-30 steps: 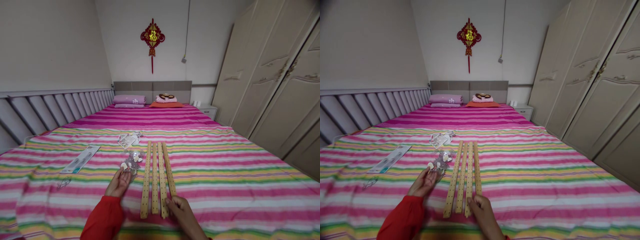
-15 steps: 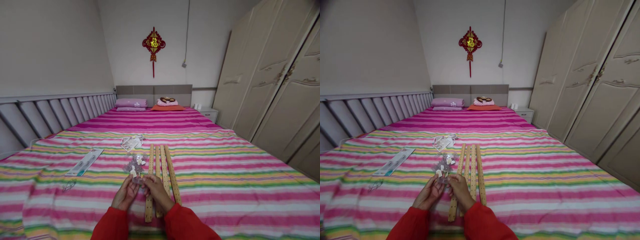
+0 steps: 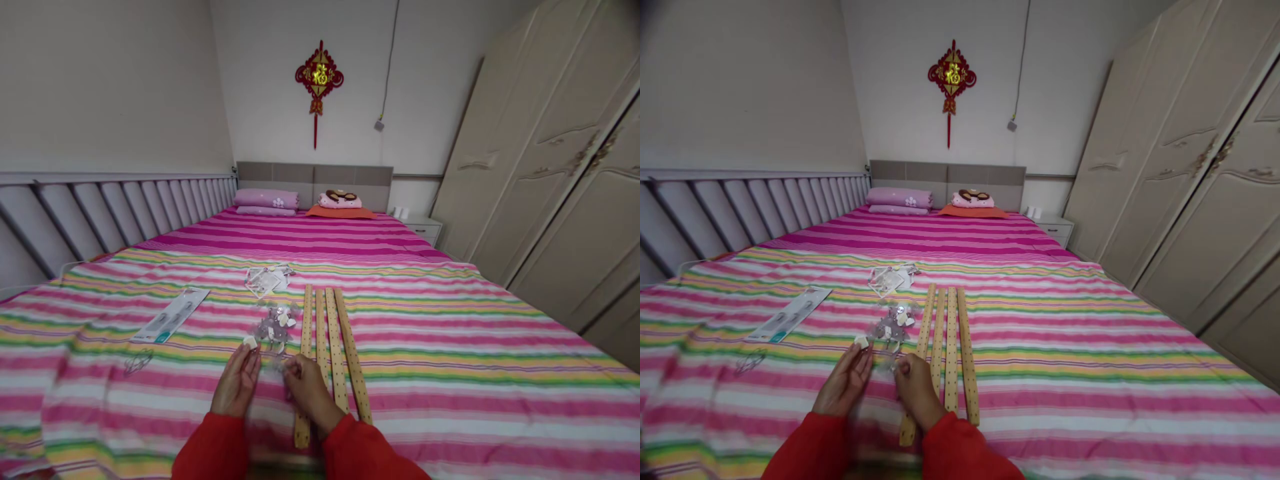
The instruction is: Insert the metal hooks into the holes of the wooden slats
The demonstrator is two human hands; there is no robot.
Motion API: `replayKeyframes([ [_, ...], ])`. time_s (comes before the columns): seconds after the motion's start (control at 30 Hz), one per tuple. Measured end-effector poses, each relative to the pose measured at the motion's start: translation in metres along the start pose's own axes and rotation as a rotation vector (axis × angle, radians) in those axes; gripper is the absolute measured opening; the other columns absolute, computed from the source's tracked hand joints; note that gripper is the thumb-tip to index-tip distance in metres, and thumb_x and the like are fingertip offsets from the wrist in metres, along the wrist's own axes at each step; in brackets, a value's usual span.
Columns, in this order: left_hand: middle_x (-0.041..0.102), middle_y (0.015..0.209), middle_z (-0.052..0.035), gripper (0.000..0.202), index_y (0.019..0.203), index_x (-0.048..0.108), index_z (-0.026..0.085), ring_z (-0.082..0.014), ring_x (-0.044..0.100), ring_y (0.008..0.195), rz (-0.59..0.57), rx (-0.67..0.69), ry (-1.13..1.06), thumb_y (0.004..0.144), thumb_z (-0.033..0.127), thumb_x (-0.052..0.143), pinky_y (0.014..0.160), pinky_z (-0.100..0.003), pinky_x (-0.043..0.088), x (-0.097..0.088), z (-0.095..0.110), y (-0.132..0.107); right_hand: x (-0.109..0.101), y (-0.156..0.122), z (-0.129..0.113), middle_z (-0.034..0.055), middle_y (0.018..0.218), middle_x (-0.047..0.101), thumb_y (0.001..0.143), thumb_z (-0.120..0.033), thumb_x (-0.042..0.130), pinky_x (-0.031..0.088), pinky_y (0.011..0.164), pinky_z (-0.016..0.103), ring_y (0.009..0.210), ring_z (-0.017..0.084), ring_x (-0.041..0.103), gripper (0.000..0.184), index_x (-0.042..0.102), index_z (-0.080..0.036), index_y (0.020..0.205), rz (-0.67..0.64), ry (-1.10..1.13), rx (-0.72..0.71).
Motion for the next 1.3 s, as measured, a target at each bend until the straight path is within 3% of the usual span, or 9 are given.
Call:
replayKeyframes([
  [0.17,0.07,0.079,-0.0003,0.018,0.083,0.058,0.019,-0.0094,0.068,0.07,-0.05,-0.078,0.129,0.079,0.002,0.055,0.061,-0.016,0.053,0.006,-0.007,-0.025,-0.015,-0.011,-0.013,-0.0059,0.052,0.053,0.065,-0.034,0.069,0.033,0.038,0.02,0.04,0.009,0.045,0.024,0.063,-0.017,0.082,0.038,0.101,0.015],
  [0.37,0.071,0.081,-0.0021,0.019,0.082,0.065,0.018,-0.011,0.067,0.068,-0.147,-0.151,0.34,0.068,0.006,0.069,0.056,-0.016,0.051,0.021,-0.036,-0.059,-0.047,-0.042,-0.044,-0.0028,0.061,0.058,0.069,-0.048,0.068,0.032,0.038,0.019,0.04,0.006,0.044,0.038,0.067,-0.015,0.088,-0.01,0.287,0.08],
  [0.57,0.071,0.074,-0.0045,0.024,0.078,0.071,0.015,-0.0158,0.066,0.068,-0.392,0.084,0.678,0.056,0.021,0.079,0.06,-0.021,0.053,0.031,-0.06,-0.08,-0.074,-0.068,-0.054,-0.0053,0.053,0.052,0.07,-0.045,0.07,0.032,0.038,0.018,0.04,0.006,0.042,0.034,0.068,-0.014,0.086,0.052,0.326,0.079],
  [0.67,0.072,0.075,-0.0048,0.021,0.075,0.071,0.018,-0.0195,0.066,0.072,-0.469,0.24,0.796,0.056,0.021,0.078,0.068,-0.027,0.055,0.037,-0.065,-0.093,-0.085,-0.078,-0.051,-0.0035,0.057,0.056,0.07,-0.045,0.07,0.034,0.037,0.017,0.04,0.005,0.044,0.033,0.067,-0.014,0.082,0.068,0.385,0.094],
  [0.8,0.069,0.076,-0.0038,0.018,0.071,0.072,0.022,-0.0185,0.065,0.071,-0.528,0.369,0.881,0.056,0.015,0.077,0.065,-0.025,0.055,0.046,-0.07,-0.11,-0.095,-0.089,-0.048,-0.0026,0.052,0.06,0.068,-0.041,0.074,0.04,0.041,0.018,0.041,0.007,0.05,0.032,0.066,-0.014,0.082,0.041,0.434,0.099],
  [0.97,0.068,0.08,-0.0039,0.026,0.077,0.071,0.021,-0.0172,0.065,0.074,-0.571,0.292,0.864,0.054,0.009,0.077,0.068,-0.023,0.056,0.049,-0.082,-0.122,-0.107,-0.099,-0.046,-0.0012,0.05,0.062,0.067,-0.036,0.075,0.042,0.042,0.018,0.041,0.009,0.054,0.028,0.064,-0.012,0.078,0.039,0.52,0.138],
  [1.13,0.069,0.081,-0.0034,0.024,0.083,0.069,0.018,-0.0177,0.066,0.076,-0.783,0.23,0.924,0.06,0.023,0.075,0.072,-0.029,0.056,0.047,-0.087,-0.124,-0.12,-0.108,-0.04,0.0004,0.056,0.065,0.065,-0.031,0.078,0.046,0.046,0.018,0.046,0.009,0.058,0.028,0.066,-0.012,0.082,0.01,0.597,0.192],
  [1.3,0.072,0.079,-0.0058,0.029,0.088,0.069,0.014,-0.0164,0.066,0.073,-0.895,0.039,0.929,0.064,0.03,0.074,0.07,-0.028,0.054,0.042,-0.09,-0.112,-0.126,-0.116,-0.035,0.0033,0.061,0.069,0.064,-0.027,0.079,0.047,0.051,0.018,0.051,0.01,0.062,0.028,0.067,-0.011,0.085,-0.056,0.61,0.228],
])
Point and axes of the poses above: each hand's wrist, its own y-axis towards the middle knuckle, its own x-axis out of the palm, z = x × y, the point moved 2 cm from there along y, towards the middle knuckle
